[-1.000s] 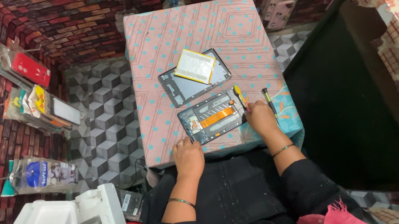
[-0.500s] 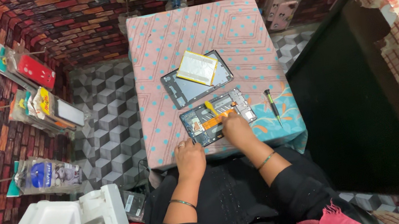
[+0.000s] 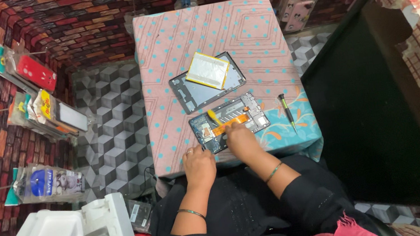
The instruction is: The person works on an opened tablet at a small work table, using a yellow pry tool to lift and adjust the internal battery and ribbon cables, then uses a screwdriver on the frame. At the end they place the battery pack into the device body and press it into position.
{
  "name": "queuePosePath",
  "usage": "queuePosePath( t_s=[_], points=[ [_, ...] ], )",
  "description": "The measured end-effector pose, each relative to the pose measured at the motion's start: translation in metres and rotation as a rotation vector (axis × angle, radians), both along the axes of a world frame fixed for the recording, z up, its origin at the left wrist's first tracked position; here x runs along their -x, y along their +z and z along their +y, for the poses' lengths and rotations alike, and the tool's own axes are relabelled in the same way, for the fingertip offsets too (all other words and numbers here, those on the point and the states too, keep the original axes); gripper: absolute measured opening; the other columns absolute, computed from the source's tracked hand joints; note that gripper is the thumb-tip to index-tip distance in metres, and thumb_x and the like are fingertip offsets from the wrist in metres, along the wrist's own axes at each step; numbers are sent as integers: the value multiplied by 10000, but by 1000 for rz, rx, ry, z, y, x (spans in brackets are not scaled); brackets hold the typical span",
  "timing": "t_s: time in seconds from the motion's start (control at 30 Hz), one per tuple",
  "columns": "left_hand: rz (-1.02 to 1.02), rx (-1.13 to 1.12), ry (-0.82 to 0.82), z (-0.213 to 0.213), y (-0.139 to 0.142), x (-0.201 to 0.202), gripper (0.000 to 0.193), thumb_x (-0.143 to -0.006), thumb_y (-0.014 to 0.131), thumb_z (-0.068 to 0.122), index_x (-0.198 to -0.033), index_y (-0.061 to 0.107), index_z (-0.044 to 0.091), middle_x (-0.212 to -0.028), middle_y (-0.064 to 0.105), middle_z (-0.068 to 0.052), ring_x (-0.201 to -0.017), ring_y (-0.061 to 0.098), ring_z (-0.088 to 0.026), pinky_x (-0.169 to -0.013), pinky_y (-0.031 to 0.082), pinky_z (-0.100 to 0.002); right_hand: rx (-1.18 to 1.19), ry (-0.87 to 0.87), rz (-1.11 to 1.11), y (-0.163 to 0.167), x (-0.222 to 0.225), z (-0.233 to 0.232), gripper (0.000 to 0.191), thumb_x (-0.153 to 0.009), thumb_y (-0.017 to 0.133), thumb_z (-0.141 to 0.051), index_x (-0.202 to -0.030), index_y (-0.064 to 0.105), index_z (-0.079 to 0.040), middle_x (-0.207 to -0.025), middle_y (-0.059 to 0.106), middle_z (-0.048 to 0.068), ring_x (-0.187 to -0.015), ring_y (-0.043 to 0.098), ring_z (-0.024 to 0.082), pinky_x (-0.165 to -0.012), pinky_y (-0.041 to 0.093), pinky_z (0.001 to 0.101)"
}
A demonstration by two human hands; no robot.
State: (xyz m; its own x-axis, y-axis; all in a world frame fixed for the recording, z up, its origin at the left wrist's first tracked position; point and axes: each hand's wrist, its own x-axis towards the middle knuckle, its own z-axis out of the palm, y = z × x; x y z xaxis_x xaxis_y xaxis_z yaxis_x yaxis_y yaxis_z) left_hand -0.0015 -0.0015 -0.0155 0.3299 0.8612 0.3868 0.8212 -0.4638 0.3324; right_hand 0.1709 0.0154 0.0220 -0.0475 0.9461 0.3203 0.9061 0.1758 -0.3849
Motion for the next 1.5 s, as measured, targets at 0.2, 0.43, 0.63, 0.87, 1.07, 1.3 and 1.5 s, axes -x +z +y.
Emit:
queuePosePath(
  t_s=[0.2,0.43,0.63,0.87,1.07,1.3,1.5],
  points=[
    [-11,24,-2,1,-2,1,160,-779,762,175,-828,752,23,-1114,711,-187,-1040,613,-360,-916,449,-492,-10,47,17,-4,2,-11,210,-815,642,-42,-996,737,8,-841,667,222,-797,675,404,-734,555,489],
    [-37,35,-13,2,-4,1,170,-773,762,182,-827,751,22,-1114,707,-183,-1052,603,-366,-935,444,-498,94,-120,23,-7,-48,-11,144,-814,635,-52,-902,736,2,-874,669,258,-764,677,429,-721,562,513],
    [-25,46,-11,2,-4,1,169,-778,760,186,-823,752,23,-1116,704,-174,-1054,597,-362,-931,442,-496,104,-79,114,-4,-41,-21,136,-809,641,-50,-896,727,8,-888,676,246,-819,666,442,-745,548,528],
    [-44,50,-27,2,-5,5,154,-792,756,180,-816,750,28,-1125,707,-158,-1050,596,-357,-924,445,-496,97,-54,73,-9,-28,-21,120,-836,626,-50,-886,725,-4,-883,676,237,-826,676,429,-758,556,518],
    [-75,30,-27,3,-5,5,165,-785,761,184,-833,750,27,-1138,701,-171,-1063,598,-361,-926,455,-500,106,-167,42,-2,-54,-11,161,-780,637,-53,-895,728,15,-877,673,257,-783,675,445,-719,553,529],
    [-70,56,0,2,-4,5,180,-786,760,189,-858,754,25,-1165,694,-180,-1103,594,-372,-927,456,-505,48,-42,11,-8,-27,-17,131,-851,622,-60,-907,722,3,-850,673,225,-827,687,418,-761,562,505],
    [-64,50,-1,0,-3,5,174,-798,747,180,-870,750,23,-1180,691,-177,-1115,589,-389,-926,466,-506,81,-171,84,0,-52,-13,199,-808,668,-100,-971,741,-14,-910,680,234,-824,676,434,-764,553,517]
  ],
)
